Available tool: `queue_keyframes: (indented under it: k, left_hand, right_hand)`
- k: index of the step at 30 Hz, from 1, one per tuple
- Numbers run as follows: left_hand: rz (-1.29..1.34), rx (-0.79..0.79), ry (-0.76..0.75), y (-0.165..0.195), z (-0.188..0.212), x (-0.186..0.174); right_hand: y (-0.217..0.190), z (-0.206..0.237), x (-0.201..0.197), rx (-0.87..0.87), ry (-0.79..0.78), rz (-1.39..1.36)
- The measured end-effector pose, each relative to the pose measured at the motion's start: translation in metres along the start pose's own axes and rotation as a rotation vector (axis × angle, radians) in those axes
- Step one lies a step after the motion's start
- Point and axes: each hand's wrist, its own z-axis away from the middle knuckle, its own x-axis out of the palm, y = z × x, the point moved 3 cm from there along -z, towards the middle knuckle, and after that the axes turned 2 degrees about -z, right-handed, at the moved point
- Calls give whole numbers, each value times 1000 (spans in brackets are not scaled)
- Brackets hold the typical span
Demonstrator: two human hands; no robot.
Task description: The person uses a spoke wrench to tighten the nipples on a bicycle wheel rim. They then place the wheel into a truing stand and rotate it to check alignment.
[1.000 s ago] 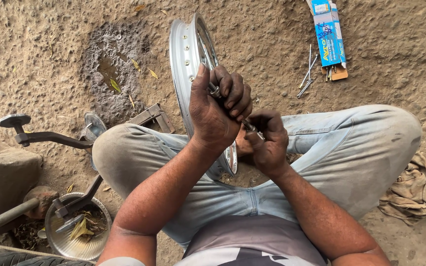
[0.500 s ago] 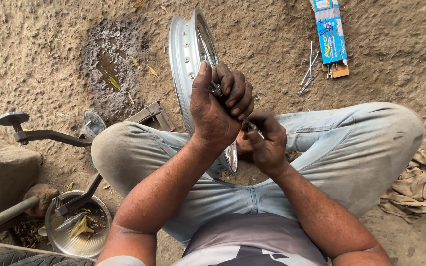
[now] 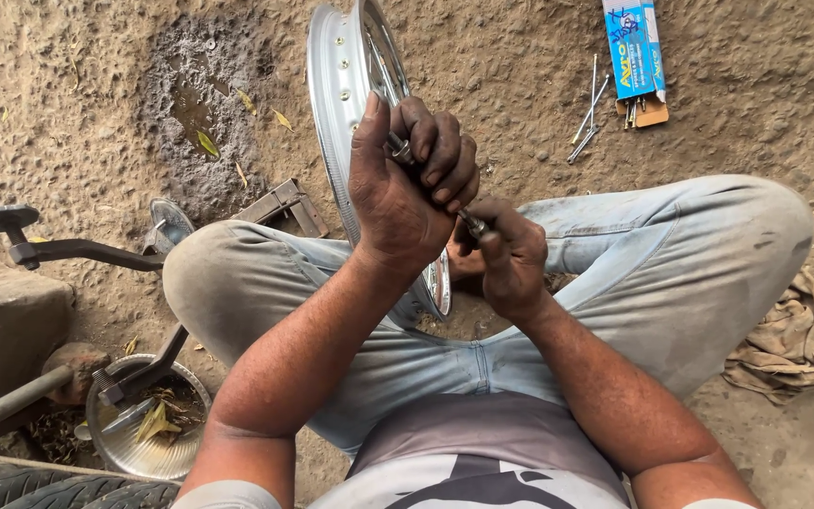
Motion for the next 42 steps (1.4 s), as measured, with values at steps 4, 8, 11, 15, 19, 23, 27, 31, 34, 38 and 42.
queue_keyframes:
  k: [4, 8, 11, 15, 19, 23, 27, 31, 34, 38, 42]
  left_hand:
    - [-5, 1, 14, 1, 0, -1]
    - [-11, 1, 1, 1, 1, -1]
    - [9, -16, 30, 1, 1, -1]
    - [10, -16, 19, 0, 2, 0]
    - [-4, -6, 16, 0, 2, 0]
    - [-10, 5, 15, -1, 1, -2]
    - [-26, 7, 3, 1, 0, -2]
    - [-38, 7, 38, -3, -1, 0]
    - [-72, -88, 188, -24, 0, -1]
    - [-387, -111, 100, -57, 1, -5]
    - [-707, -41, 124, -64, -5, -28]
  right_hand:
    - [0, 4, -2, -59, 19, 95]
    - [5, 5, 0, -14, -24, 14]
    - [5, 5, -1, -59, 27, 60]
    - [6, 3, 0, 101, -26, 36]
    - [-1, 0, 2, 13, 6, -4]
    - [0, -1, 1, 12, -37, 50]
    - [6, 2, 0, 55, -64, -109]
    - [12, 6, -4, 61, 42, 16]
    - [18, 8, -15, 90, 186, -118]
    - [26, 5, -31, 24, 322, -51]
    - [22, -10, -38, -44, 191, 305]
